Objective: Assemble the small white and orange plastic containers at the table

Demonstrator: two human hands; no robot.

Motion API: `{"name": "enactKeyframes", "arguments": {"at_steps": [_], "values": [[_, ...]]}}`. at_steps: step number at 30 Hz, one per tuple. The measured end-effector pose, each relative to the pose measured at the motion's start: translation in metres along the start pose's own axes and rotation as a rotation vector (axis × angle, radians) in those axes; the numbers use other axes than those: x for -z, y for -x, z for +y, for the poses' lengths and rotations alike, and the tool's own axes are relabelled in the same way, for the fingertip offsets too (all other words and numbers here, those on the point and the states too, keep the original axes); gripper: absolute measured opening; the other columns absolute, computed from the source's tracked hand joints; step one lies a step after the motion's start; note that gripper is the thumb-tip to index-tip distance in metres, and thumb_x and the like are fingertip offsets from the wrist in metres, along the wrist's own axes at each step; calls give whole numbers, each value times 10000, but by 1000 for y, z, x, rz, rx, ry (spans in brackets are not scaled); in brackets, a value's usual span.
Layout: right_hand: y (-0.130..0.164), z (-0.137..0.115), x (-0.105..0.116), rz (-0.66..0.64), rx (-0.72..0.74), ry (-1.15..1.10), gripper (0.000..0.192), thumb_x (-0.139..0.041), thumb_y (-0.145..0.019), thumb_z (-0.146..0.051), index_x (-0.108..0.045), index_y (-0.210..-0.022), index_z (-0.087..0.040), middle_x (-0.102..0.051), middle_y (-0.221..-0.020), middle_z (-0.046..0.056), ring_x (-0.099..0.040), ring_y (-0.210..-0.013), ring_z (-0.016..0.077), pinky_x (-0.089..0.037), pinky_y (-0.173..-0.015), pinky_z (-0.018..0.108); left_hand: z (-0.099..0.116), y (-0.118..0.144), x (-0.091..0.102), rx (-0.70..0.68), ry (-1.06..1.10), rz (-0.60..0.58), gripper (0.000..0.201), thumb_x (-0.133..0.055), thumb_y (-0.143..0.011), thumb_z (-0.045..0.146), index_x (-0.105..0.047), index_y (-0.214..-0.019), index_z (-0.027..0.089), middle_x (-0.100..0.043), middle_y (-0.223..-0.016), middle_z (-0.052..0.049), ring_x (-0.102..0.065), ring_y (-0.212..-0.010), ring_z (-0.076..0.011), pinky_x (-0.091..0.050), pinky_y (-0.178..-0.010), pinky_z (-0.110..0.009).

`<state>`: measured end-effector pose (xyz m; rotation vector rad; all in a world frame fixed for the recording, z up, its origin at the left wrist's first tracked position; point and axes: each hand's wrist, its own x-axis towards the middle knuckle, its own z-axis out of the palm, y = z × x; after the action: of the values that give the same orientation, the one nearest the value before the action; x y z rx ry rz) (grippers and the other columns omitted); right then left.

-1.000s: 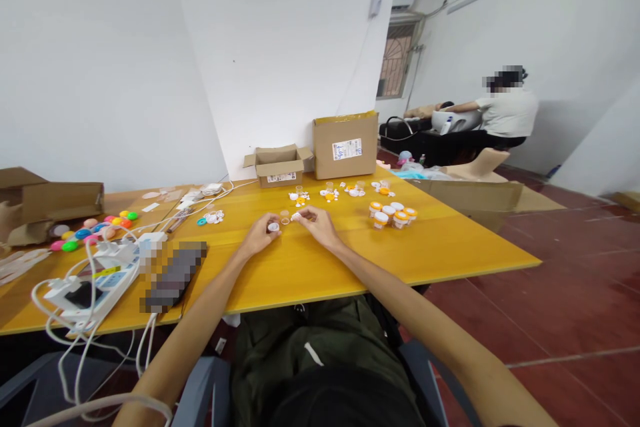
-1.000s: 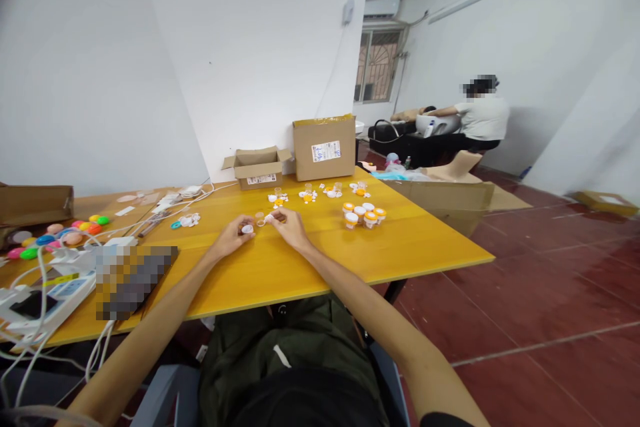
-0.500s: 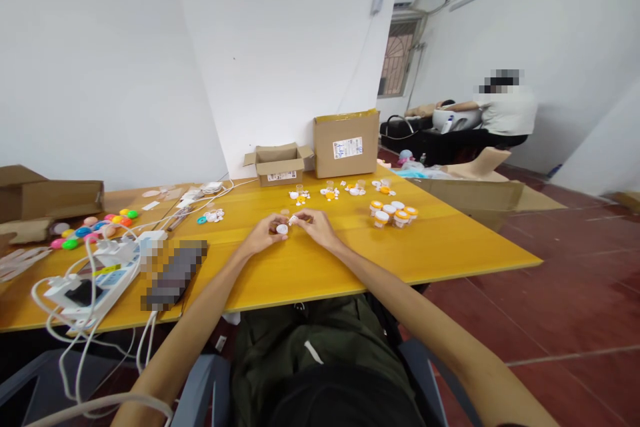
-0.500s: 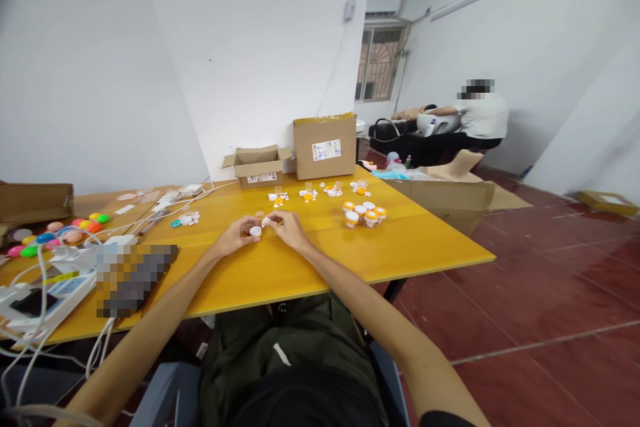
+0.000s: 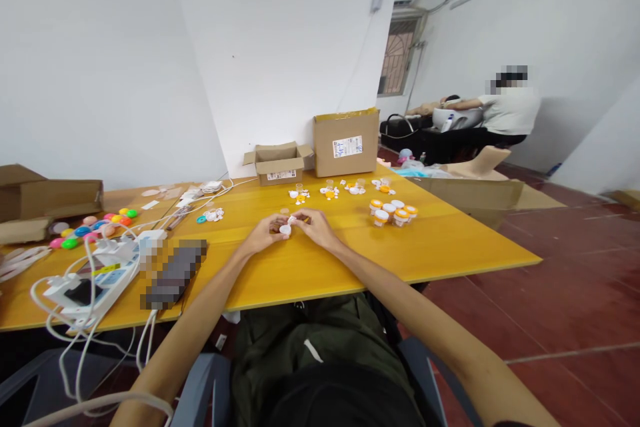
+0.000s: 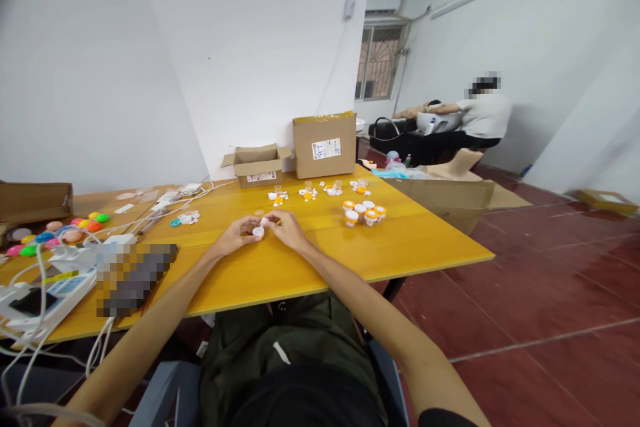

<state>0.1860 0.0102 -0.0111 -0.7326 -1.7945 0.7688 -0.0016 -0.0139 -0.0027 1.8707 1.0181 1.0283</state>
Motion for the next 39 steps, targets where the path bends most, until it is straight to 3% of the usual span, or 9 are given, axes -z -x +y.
{"name": "enactKeyframes", "arguments": {"at_steps": [11,20,24,29,39], "values": [[-1,1,2,41,-32,-77,179,-619,-787,-371,-644,-825,-198,-680,-779,12,-627,-739,163,-510,-710,292,-7,-3,5,-27,-278,160,227,-659,-715,150,-663,-938,187,-710,-951,-43,-656,-859,-197,-532,-799,-325],[1,4,-2,-139,-186,-308,273,-689,-752,-428,-576,-888,-220,-648,-786,-1,-636,-631,134,-521,-560,256,7,4,3,-186,-563,190,253,-656,-809,239,-661,-1062,239,-691,-1087,-41,-579,-1062,-241,-425,-973,-409],[1,6,-5,-188,-200,-319,308,-747,-708,-397,-536,-851,-223,-632,-727,-26,-623,-612,125,-514,-566,250,11,5,2,-230,-552,163,238,-616,-872,318,-673,-1093,252,-698,-1095,-43,-573,-1054,-236,-409,-963,-400],[1,6,-6,-186,-145,-258,300,-769,-681,-347,-534,-816,-220,-638,-734,-28,-617,-670,129,-512,-655,266,12,4,2,-257,-505,138,209,-613,-879,356,-720,-1028,255,-722,-952,-43,-599,-959,-228,-429,-910,-379],[0,11,-5,-181,-122,-217,255,-763,-682,-310,-589,-838,-211,-659,-796,-7,-620,-734,144,-519,-710,286,10,3,2,-238,-377,179,134,-622,-846,283,-729,-912,236,-720,-870,-30,-610,-869,-205,-472,-865,-359]]}}
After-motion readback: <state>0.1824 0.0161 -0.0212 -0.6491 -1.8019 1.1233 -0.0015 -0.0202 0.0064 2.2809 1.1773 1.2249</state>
